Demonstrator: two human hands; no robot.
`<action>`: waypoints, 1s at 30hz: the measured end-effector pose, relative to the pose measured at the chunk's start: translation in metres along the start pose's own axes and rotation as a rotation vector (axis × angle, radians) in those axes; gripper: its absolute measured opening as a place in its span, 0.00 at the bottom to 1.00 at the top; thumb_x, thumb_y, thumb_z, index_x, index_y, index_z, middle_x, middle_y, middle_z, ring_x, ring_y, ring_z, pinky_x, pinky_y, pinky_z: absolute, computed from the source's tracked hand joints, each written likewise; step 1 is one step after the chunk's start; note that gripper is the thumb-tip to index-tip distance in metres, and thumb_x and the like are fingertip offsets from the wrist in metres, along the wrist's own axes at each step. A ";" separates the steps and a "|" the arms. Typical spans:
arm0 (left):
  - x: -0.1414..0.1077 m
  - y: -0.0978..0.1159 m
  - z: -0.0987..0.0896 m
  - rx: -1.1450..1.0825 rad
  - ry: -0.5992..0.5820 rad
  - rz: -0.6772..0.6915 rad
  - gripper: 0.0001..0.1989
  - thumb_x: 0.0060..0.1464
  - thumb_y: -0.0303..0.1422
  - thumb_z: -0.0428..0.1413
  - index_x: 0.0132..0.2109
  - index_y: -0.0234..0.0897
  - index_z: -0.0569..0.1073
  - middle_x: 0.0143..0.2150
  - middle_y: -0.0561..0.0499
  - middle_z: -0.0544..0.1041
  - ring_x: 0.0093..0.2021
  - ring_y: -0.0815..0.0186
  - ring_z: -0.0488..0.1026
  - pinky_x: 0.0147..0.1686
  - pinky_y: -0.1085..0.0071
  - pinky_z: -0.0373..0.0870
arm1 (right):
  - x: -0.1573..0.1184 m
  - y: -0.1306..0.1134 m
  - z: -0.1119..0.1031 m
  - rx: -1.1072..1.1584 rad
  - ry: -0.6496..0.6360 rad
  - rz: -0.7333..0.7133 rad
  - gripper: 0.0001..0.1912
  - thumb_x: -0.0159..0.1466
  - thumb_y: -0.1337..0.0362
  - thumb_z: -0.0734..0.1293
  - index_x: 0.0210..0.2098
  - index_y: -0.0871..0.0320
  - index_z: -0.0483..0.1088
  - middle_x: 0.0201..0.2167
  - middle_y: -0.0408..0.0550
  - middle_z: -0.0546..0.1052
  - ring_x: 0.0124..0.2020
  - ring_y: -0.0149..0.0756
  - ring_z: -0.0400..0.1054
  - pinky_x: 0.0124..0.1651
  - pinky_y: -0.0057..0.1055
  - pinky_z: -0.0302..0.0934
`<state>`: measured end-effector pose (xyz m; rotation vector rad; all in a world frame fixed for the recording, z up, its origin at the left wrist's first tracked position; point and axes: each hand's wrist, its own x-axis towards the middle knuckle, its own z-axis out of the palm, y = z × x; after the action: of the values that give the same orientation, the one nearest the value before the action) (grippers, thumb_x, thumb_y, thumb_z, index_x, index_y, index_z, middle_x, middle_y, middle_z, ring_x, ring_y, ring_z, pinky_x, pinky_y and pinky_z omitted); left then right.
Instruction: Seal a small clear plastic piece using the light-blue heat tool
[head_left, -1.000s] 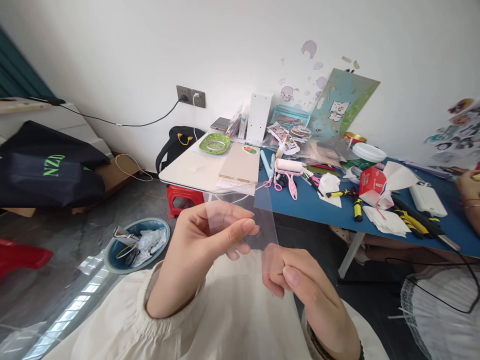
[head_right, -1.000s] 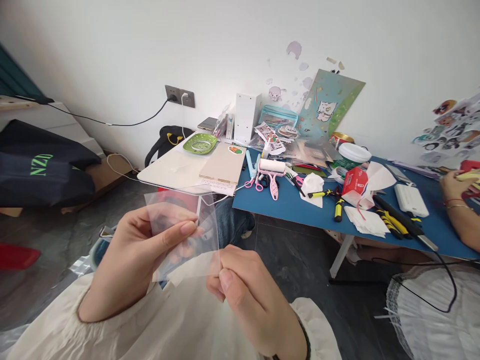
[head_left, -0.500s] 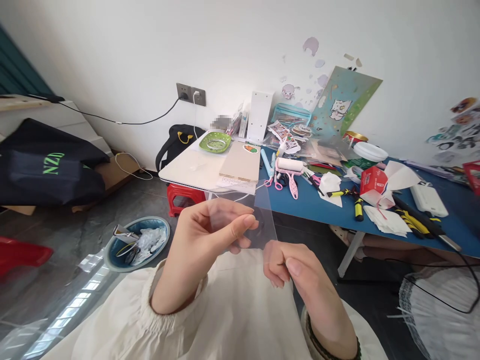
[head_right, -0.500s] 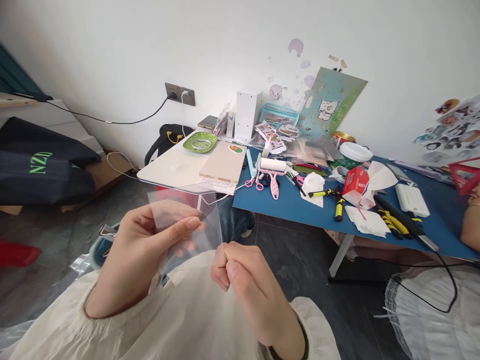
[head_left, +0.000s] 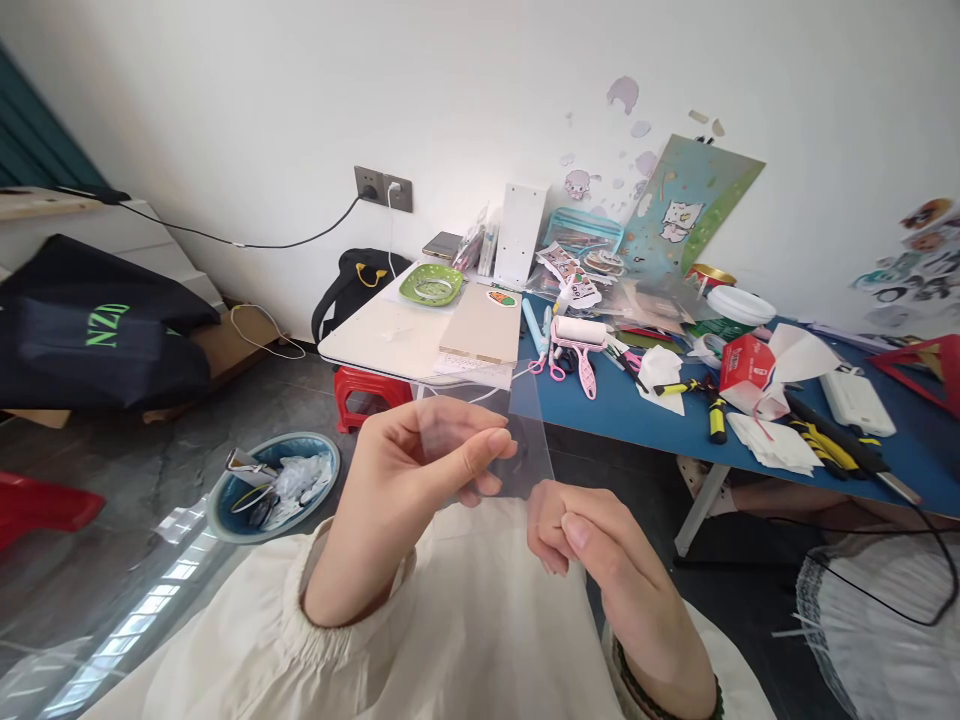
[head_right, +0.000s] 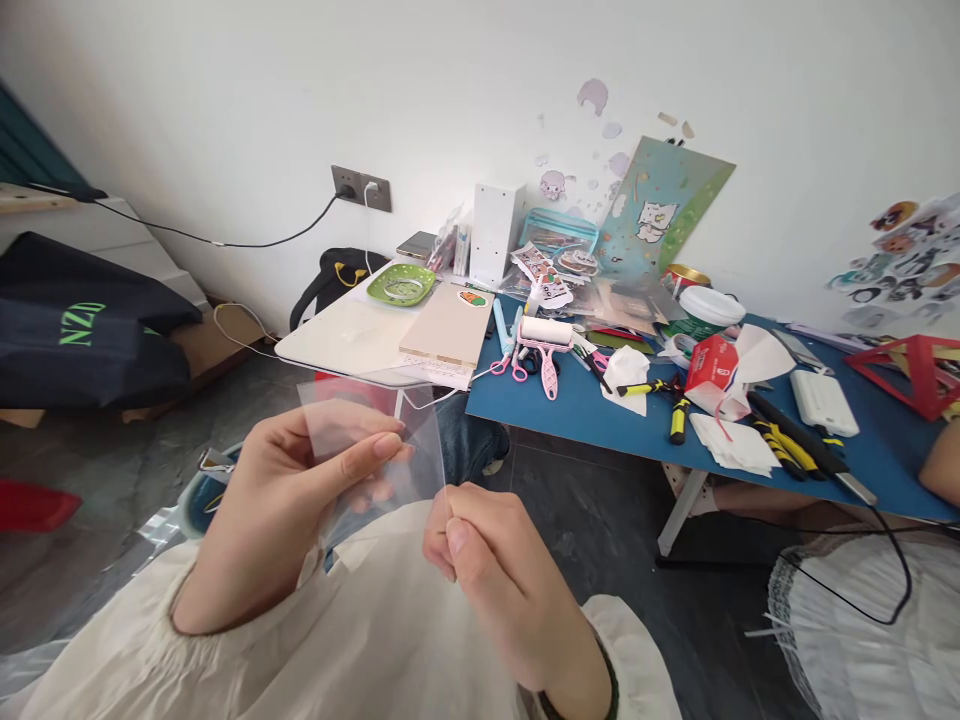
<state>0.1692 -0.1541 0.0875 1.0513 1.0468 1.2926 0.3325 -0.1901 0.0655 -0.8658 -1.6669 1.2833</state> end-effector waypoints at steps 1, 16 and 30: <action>0.000 0.000 0.000 0.004 0.002 0.002 0.06 0.42 0.33 0.66 0.29 0.37 0.78 0.23 0.53 0.79 0.18 0.72 0.71 0.16 0.80 0.65 | 0.000 0.000 0.000 -0.007 0.006 0.002 0.18 0.69 0.60 0.53 0.22 0.55 0.52 0.20 0.42 0.58 0.25 0.33 0.52 0.29 0.33 0.46; 0.002 -0.002 0.000 0.060 0.009 0.009 0.08 0.43 0.35 0.65 0.30 0.36 0.77 0.25 0.51 0.79 0.19 0.70 0.72 0.15 0.79 0.66 | 0.001 0.004 0.001 0.049 0.021 -0.013 0.18 0.69 0.61 0.52 0.23 0.55 0.51 0.21 0.41 0.57 0.24 0.32 0.53 0.29 0.33 0.46; 0.001 0.000 0.002 0.011 0.005 -0.013 0.07 0.42 0.34 0.66 0.29 0.36 0.78 0.23 0.52 0.79 0.18 0.72 0.71 0.15 0.80 0.65 | -0.001 0.004 0.001 0.041 0.016 -0.003 0.18 0.70 0.61 0.52 0.23 0.55 0.51 0.21 0.41 0.57 0.25 0.33 0.52 0.29 0.33 0.46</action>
<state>0.1708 -0.1529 0.0876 1.0483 1.0635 1.2811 0.3326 -0.1905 0.0609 -0.8472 -1.6233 1.3007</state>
